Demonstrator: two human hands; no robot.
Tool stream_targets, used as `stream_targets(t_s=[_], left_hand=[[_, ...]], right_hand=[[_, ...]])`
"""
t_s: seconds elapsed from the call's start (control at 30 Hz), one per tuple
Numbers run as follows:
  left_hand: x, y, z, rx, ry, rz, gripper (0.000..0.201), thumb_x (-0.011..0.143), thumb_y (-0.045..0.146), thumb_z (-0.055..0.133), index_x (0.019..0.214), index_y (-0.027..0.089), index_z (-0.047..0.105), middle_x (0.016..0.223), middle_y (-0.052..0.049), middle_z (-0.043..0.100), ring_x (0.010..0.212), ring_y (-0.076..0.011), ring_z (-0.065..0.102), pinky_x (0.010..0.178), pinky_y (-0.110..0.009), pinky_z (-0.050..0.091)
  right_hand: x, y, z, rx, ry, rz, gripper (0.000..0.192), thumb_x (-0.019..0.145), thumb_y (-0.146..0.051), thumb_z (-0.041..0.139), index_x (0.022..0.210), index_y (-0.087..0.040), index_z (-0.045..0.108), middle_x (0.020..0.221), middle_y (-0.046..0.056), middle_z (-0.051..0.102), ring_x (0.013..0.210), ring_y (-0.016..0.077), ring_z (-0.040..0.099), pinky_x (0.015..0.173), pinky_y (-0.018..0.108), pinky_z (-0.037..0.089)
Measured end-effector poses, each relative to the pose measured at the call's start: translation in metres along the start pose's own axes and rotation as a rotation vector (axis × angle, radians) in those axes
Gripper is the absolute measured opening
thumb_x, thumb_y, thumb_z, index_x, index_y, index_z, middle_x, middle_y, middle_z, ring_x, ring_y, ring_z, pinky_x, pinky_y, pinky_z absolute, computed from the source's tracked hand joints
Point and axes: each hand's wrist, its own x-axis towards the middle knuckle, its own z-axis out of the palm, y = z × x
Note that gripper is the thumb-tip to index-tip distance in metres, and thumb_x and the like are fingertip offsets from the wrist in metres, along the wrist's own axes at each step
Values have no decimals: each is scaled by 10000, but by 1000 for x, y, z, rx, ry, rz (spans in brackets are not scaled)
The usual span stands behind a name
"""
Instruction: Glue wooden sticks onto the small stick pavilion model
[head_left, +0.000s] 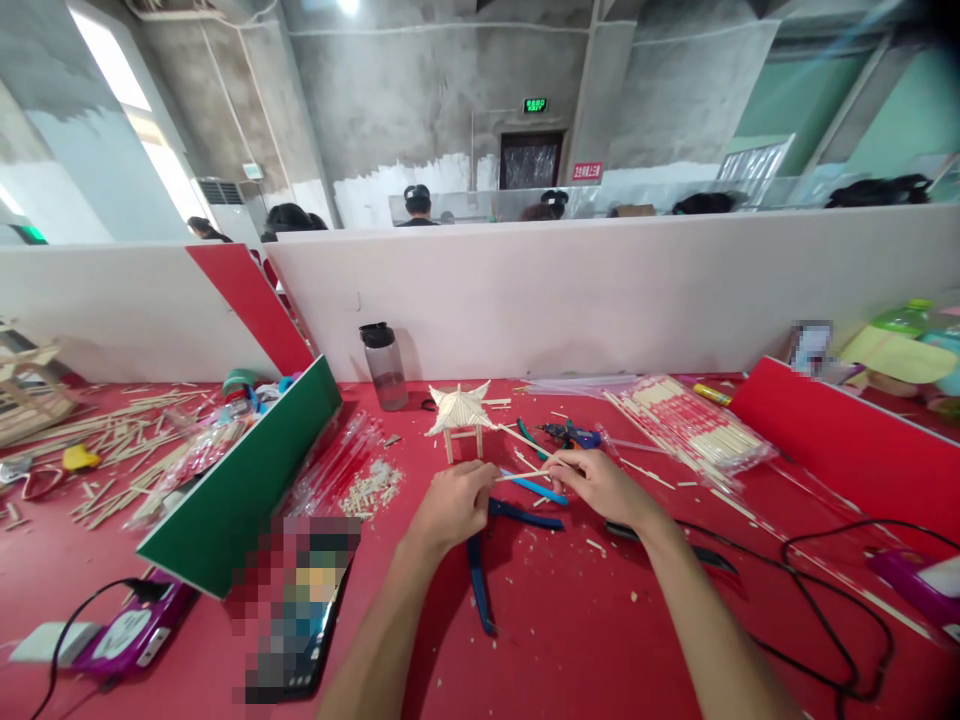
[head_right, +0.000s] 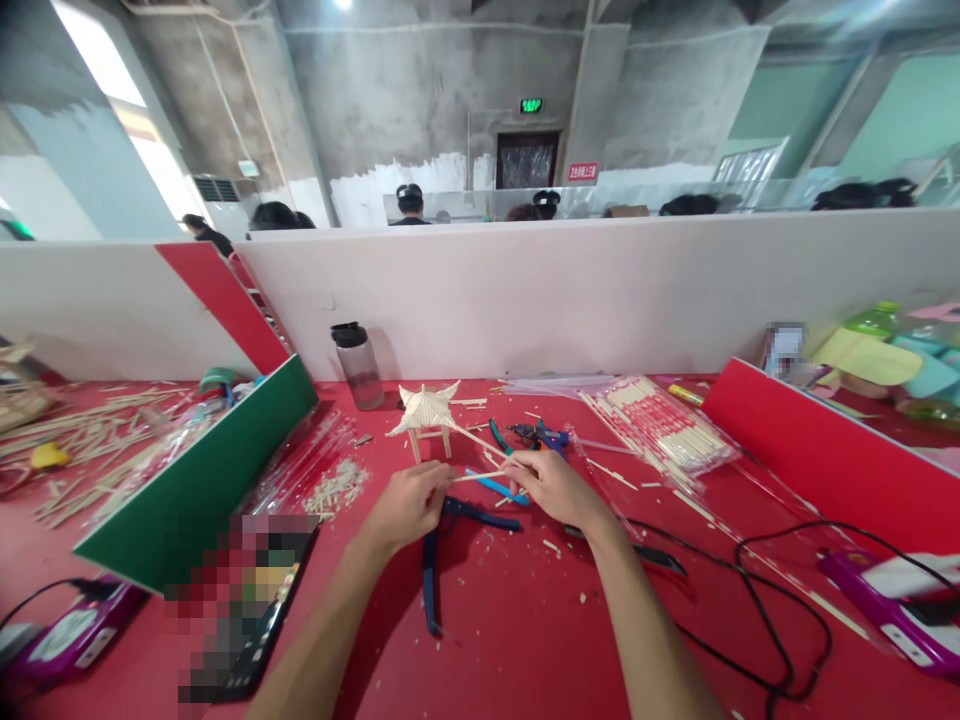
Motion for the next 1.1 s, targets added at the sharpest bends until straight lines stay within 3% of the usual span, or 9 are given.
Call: stream_targets(t_s=[0.23,0.33,0.43,0.53,0.7,0.83,0.97,1.1], left_hand=[[1,8,6,182,-62,1,290,1017,298,397,1008,225,677,870,-60,744,766,-209,702,622,-260,434],[0,10,5,235,-104,7,262,988,211,421,1108,244,651,904,-53,751,749,-207,702,571,-256,387],[-1,13,3,287,-149,31,344,933,130,450,1210,263,605,935,-47,749,756,-207,701,556,-259,359],[-1,14,2,301,-164,27,308,927,123,442,1151,249,612,931,-50,746,764,-209,699,567,-264,358],[-1,10,1,214,-114,-27,241,936,126,418,1052,241,595,908,-42,731,781,-205,693,604,-258,370],[-2,9,-1,100,-13,-84,212,984,185,366,1050,237,561,908,-42,723,791,-210,695,630,-266,378],[-2,12,0,37,-10,-75,245,961,177,384,1146,242,532,813,-10,702,738,-203,685,624,-264,367],[-1,16,3,13,20,-90,165,979,226,388,973,237,553,731,10,659,672,-179,655,604,-253,348]], right_hand=[[7,-8,18,-37,-37,-42,455,995,-512,433,741,-184,622,691,2,593,569,139,454,563,258,332],[8,-11,22,-17,-42,-38,469,998,-518,420,736,-184,618,710,12,618,590,148,493,591,263,362],[8,-12,23,49,-37,-38,469,996,-541,421,823,-176,659,739,31,657,660,175,566,660,275,419],[8,-12,23,119,-25,-30,476,994,-567,418,992,-167,677,752,37,673,718,195,606,691,282,447],[5,-3,12,94,99,-5,493,984,-598,419,994,-180,679,781,33,650,705,183,582,642,272,445],[2,3,-2,137,162,-12,515,998,-594,373,983,-176,674,680,14,579,623,159,535,612,270,441],[-2,0,-5,203,53,8,471,1007,-547,377,1136,-168,626,572,-26,538,543,144,505,567,257,419],[-6,-3,-4,236,-67,58,435,983,-539,431,1176,-179,583,663,-15,611,481,119,475,478,236,376]])
